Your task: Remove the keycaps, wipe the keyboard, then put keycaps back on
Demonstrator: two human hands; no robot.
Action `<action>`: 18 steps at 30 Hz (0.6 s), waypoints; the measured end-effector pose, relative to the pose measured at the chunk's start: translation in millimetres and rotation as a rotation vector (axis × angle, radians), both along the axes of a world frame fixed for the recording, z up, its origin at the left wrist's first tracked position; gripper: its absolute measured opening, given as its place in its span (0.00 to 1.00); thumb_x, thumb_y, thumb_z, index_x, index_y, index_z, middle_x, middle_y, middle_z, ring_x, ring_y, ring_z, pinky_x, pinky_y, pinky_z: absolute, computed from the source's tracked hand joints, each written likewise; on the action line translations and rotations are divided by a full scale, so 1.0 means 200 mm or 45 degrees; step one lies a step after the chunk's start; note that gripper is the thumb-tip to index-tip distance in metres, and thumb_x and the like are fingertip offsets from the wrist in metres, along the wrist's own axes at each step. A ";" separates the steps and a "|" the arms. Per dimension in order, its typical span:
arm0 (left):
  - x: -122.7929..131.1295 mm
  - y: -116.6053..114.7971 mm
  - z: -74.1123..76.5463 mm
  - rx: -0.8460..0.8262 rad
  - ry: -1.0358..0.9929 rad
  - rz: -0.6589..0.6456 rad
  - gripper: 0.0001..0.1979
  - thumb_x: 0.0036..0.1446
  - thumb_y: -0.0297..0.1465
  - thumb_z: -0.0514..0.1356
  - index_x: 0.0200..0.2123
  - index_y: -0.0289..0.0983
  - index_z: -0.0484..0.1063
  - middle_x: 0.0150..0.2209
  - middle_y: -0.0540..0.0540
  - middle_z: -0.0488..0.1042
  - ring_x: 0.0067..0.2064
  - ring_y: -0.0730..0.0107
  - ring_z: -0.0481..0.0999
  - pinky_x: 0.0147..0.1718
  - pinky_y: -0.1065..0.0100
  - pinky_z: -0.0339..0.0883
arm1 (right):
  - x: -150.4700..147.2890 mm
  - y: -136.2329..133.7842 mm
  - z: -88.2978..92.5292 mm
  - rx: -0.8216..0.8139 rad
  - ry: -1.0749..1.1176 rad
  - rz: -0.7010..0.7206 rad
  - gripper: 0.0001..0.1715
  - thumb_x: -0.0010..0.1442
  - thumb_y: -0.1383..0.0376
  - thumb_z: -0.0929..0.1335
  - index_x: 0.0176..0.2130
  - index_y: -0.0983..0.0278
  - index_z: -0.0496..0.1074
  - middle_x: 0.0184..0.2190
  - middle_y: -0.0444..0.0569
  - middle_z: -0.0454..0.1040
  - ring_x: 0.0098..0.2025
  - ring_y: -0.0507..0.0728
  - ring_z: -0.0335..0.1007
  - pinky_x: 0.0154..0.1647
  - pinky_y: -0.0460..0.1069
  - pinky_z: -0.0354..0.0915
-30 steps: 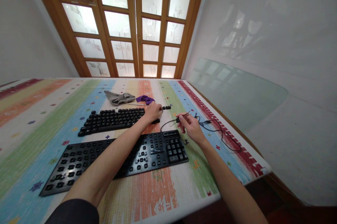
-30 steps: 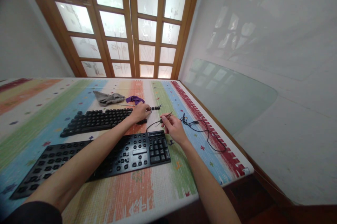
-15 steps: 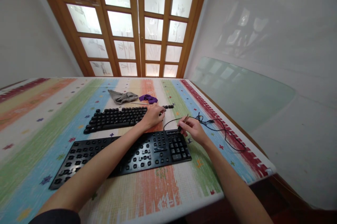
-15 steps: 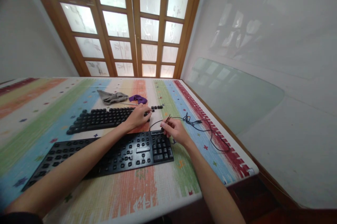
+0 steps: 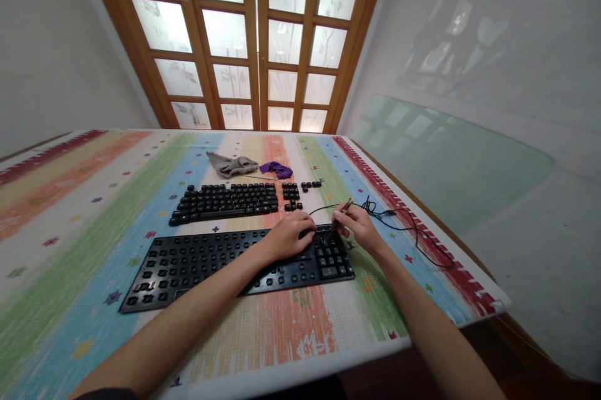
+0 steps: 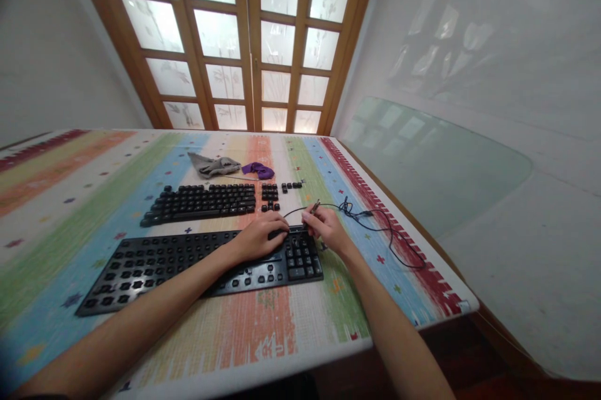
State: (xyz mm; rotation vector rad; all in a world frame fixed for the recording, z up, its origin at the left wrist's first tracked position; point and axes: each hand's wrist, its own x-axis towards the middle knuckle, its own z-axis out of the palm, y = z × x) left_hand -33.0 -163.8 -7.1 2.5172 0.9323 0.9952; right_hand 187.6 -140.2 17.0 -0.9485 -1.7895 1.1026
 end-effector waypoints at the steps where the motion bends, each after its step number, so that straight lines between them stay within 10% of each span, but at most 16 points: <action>1: 0.00 0.00 0.00 0.007 0.000 -0.005 0.09 0.60 0.23 0.55 0.38 0.36 0.75 0.40 0.42 0.75 0.44 0.63 0.73 0.47 0.61 0.68 | 0.00 0.00 0.00 0.004 0.002 -0.010 0.26 0.57 0.44 0.68 0.27 0.64 0.70 0.15 0.42 0.67 0.15 0.50 0.59 0.16 0.45 0.56; 18: 0.00 0.00 0.00 0.023 0.048 0.012 0.08 0.60 0.24 0.56 0.37 0.36 0.75 0.39 0.43 0.76 0.43 0.64 0.73 0.46 0.62 0.68 | -0.01 -0.04 0.03 -0.086 -0.041 0.106 0.26 0.57 0.43 0.68 0.29 0.63 0.70 0.18 0.43 0.68 0.16 0.51 0.63 0.16 0.46 0.57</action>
